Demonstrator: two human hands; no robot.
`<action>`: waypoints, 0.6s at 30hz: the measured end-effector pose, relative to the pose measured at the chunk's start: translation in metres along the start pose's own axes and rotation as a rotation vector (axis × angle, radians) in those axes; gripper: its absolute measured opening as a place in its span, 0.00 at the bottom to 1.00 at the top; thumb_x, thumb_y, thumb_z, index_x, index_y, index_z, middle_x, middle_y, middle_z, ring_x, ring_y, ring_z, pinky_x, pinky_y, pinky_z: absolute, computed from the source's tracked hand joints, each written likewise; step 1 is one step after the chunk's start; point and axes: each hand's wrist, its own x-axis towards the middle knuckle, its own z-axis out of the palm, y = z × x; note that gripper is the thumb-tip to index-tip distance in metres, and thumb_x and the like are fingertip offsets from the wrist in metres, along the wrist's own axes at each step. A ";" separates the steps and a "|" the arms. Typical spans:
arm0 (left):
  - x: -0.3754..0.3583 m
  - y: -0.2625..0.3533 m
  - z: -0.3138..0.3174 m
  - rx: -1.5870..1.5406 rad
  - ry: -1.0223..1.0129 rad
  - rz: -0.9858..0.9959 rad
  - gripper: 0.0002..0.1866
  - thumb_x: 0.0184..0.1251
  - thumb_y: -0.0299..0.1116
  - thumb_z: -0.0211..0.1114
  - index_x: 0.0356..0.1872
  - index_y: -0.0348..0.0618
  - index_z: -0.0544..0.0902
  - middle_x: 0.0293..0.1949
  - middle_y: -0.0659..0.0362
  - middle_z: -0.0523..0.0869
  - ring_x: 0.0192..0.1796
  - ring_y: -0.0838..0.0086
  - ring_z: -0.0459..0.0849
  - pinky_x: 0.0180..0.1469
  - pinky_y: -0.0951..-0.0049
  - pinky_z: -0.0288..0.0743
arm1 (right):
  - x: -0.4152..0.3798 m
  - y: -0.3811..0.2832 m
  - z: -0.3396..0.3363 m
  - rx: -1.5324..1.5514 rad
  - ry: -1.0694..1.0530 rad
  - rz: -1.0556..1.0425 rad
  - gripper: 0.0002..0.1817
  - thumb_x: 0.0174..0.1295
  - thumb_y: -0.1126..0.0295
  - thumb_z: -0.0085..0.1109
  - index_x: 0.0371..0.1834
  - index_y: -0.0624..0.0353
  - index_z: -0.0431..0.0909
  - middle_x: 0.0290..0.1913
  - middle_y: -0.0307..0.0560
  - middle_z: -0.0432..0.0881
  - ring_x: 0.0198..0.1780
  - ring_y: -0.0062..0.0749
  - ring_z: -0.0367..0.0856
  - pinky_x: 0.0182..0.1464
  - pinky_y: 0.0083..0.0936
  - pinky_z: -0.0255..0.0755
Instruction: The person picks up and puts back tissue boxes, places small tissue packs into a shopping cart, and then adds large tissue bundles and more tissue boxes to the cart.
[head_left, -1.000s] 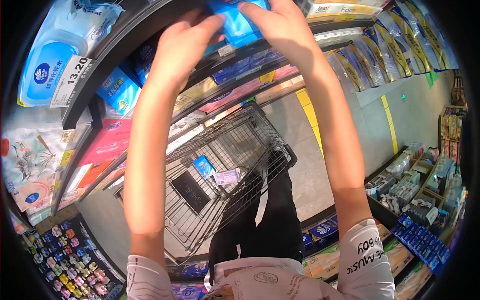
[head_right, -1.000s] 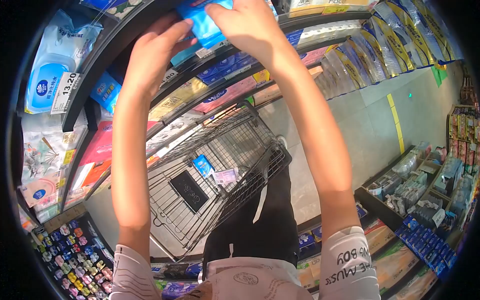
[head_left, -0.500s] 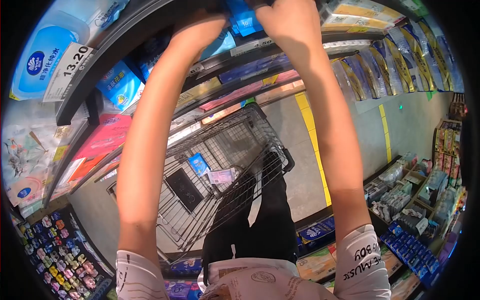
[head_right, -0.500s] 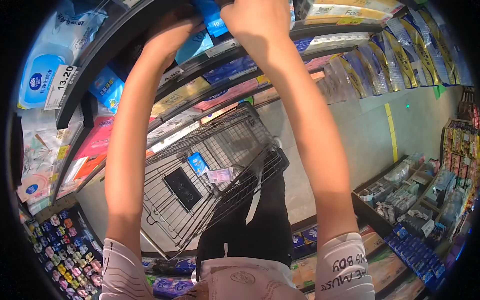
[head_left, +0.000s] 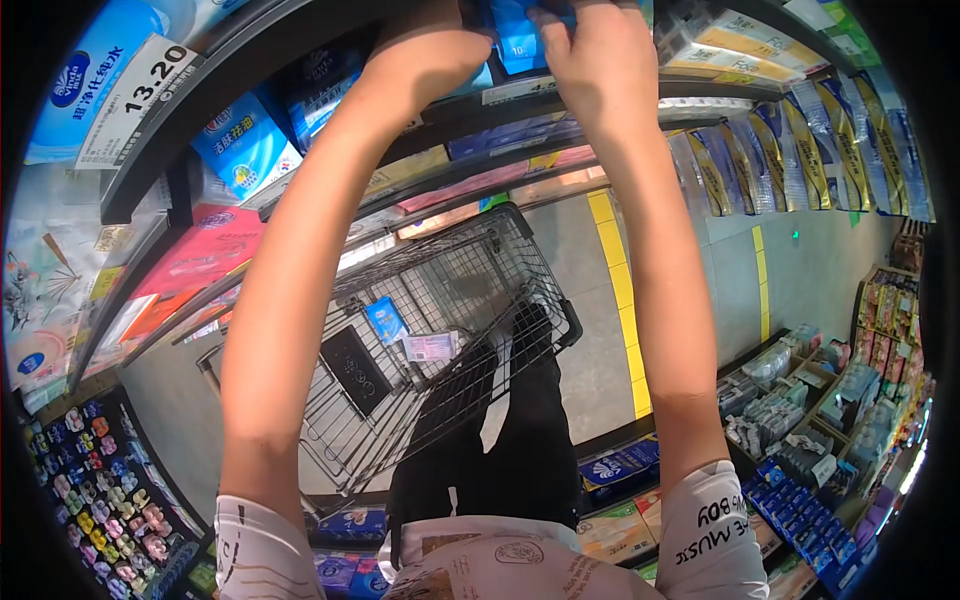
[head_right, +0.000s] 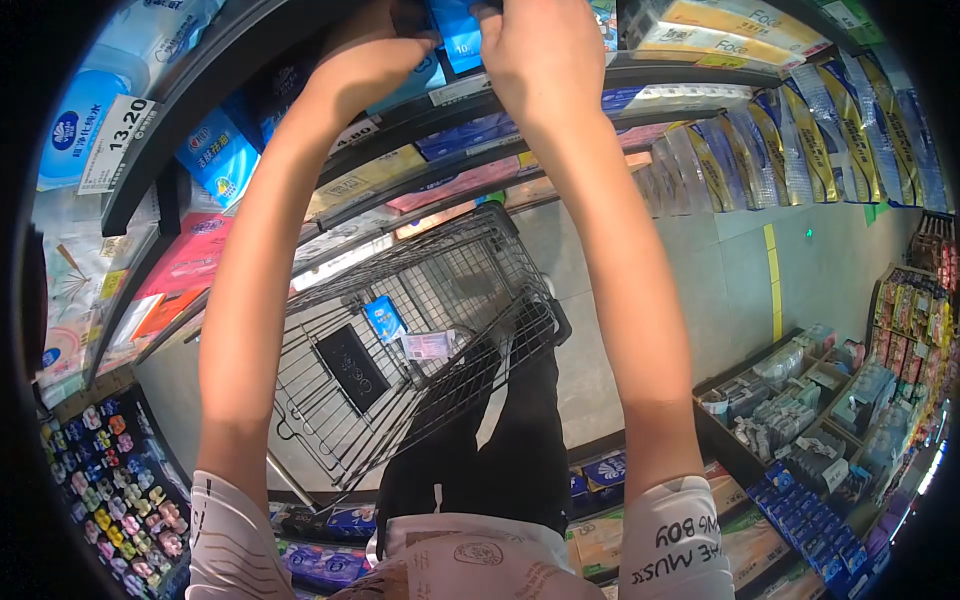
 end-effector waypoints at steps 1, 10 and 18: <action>0.001 0.000 -0.002 0.005 -0.029 0.000 0.31 0.63 0.32 0.62 0.68 0.31 0.70 0.59 0.36 0.80 0.61 0.45 0.79 0.66 0.54 0.71 | -0.003 0.000 0.003 -0.084 0.027 -0.025 0.19 0.60 0.65 0.70 0.53 0.62 0.82 0.47 0.57 0.84 0.48 0.52 0.82 0.50 0.42 0.76; -0.007 0.022 -0.018 0.248 -0.403 -0.167 0.14 0.62 0.25 0.55 0.45 0.31 0.82 0.47 0.34 0.85 0.55 0.44 0.83 0.56 0.53 0.75 | -0.045 0.001 0.015 -0.193 0.237 -0.300 0.21 0.57 0.60 0.71 0.50 0.60 0.86 0.55 0.55 0.82 0.56 0.56 0.77 0.60 0.50 0.68; -0.161 0.086 -0.077 -0.047 -0.184 -0.167 0.17 0.66 0.24 0.64 0.56 0.37 0.84 0.55 0.49 0.85 0.55 0.59 0.86 0.57 0.66 0.78 | -0.080 -0.022 0.011 -0.014 0.165 -0.427 0.11 0.59 0.73 0.69 0.45 0.60 0.84 0.43 0.51 0.87 0.46 0.47 0.84 0.52 0.39 0.75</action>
